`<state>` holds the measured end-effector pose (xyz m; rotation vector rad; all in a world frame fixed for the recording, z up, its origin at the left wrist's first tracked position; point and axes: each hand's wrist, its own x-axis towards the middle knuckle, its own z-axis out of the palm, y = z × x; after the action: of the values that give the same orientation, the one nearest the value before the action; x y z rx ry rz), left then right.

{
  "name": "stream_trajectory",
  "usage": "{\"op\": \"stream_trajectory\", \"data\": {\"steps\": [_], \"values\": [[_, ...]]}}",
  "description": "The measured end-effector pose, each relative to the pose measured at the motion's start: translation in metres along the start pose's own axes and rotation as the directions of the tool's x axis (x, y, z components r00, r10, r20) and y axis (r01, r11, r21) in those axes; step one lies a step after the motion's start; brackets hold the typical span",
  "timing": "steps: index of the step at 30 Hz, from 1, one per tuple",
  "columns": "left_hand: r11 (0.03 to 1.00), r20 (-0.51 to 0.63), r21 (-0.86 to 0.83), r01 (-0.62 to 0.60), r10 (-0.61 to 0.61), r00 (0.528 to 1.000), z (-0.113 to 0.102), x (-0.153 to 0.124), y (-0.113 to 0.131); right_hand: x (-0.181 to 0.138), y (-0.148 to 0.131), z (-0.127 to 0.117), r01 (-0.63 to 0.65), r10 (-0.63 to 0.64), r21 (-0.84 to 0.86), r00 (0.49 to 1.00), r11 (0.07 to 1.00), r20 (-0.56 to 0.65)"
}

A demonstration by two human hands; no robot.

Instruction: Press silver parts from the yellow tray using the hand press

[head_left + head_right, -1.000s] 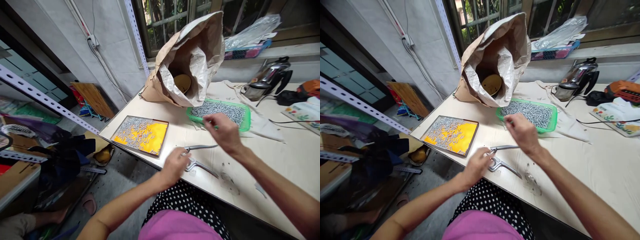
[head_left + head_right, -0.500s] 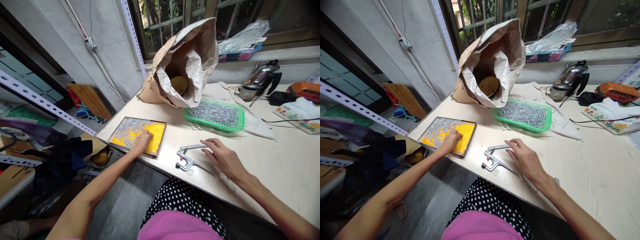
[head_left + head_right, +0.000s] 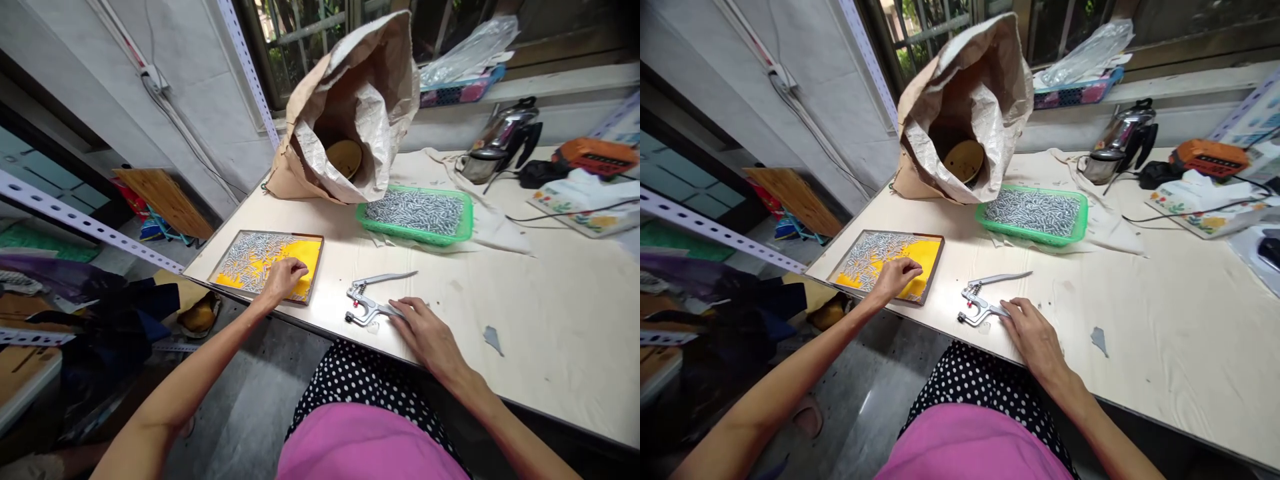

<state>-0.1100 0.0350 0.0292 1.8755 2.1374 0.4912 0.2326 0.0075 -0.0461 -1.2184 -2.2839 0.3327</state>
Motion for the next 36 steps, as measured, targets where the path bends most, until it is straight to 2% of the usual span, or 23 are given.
{"op": "stream_trajectory", "data": {"steps": [2,6,10,14,18,20,22,23,25,28,30,32,36], "values": [[0.996,-0.003,0.087,-0.035,0.036,0.999,0.003,0.000,0.007,-0.001,-0.001,-0.001,-0.012,0.012,-0.007,1.000,1.000,0.012],[0.971,0.049,0.237,0.027,-0.039,0.998,0.006,0.013,-0.003,-0.006,-0.002,-0.002,-0.031,0.032,-0.012,0.999,0.999,0.030],[0.976,0.141,0.216,-0.005,-0.026,0.990,0.013,0.023,-0.020,-0.009,-0.001,-0.002,-0.028,0.029,-0.017,0.999,0.999,0.040],[0.968,0.144,0.247,-0.051,0.015,0.989,0.021,0.024,-0.025,-0.005,-0.001,-0.005,-0.045,0.050,-0.065,0.995,0.997,0.084],[0.968,0.133,0.245,-0.056,0.024,0.991,0.017,0.021,-0.018,0.005,-0.002,-0.007,-0.069,0.087,-0.134,0.987,0.989,0.134],[0.984,0.061,0.176,-0.037,0.027,0.998,0.012,0.014,-0.005,0.010,-0.003,-0.009,-0.070,0.095,-0.154,0.982,0.986,0.164],[0.999,0.002,0.028,-0.038,0.038,0.999,0.011,0.002,0.015,0.015,-0.004,-0.012,-0.059,0.094,-0.165,0.973,0.985,0.211],[0.997,0.008,-0.069,-0.037,0.037,0.999,0.013,-0.005,0.028,0.018,-0.004,-0.013,-0.052,0.092,-0.171,0.967,0.984,0.237],[0.965,0.112,-0.263,0.015,0.015,0.994,0.021,-0.020,0.053,0.022,-0.006,-0.016,-0.034,0.088,-0.186,0.954,0.982,0.287],[0.881,0.326,-0.443,0.165,-0.014,0.945,0.043,-0.034,0.080,0.026,-0.010,-0.021,-0.019,0.087,-0.205,0.941,0.979,0.327],[0.843,0.392,-0.485,0.232,-0.028,0.920,0.058,-0.036,0.086,0.027,-0.012,-0.023,-0.018,0.093,-0.219,0.938,0.975,0.335],[0.831,0.411,-0.486,0.271,-0.056,0.910,0.067,-0.034,0.086,0.028,-0.014,-0.025,-0.024,0.108,-0.238,0.932,0.971,0.345],[0.844,0.454,-0.418,0.336,-0.127,0.882,0.072,-0.029,0.080,0.027,-0.013,-0.023,-0.039,0.130,-0.259,0.930,0.965,0.344]]}}
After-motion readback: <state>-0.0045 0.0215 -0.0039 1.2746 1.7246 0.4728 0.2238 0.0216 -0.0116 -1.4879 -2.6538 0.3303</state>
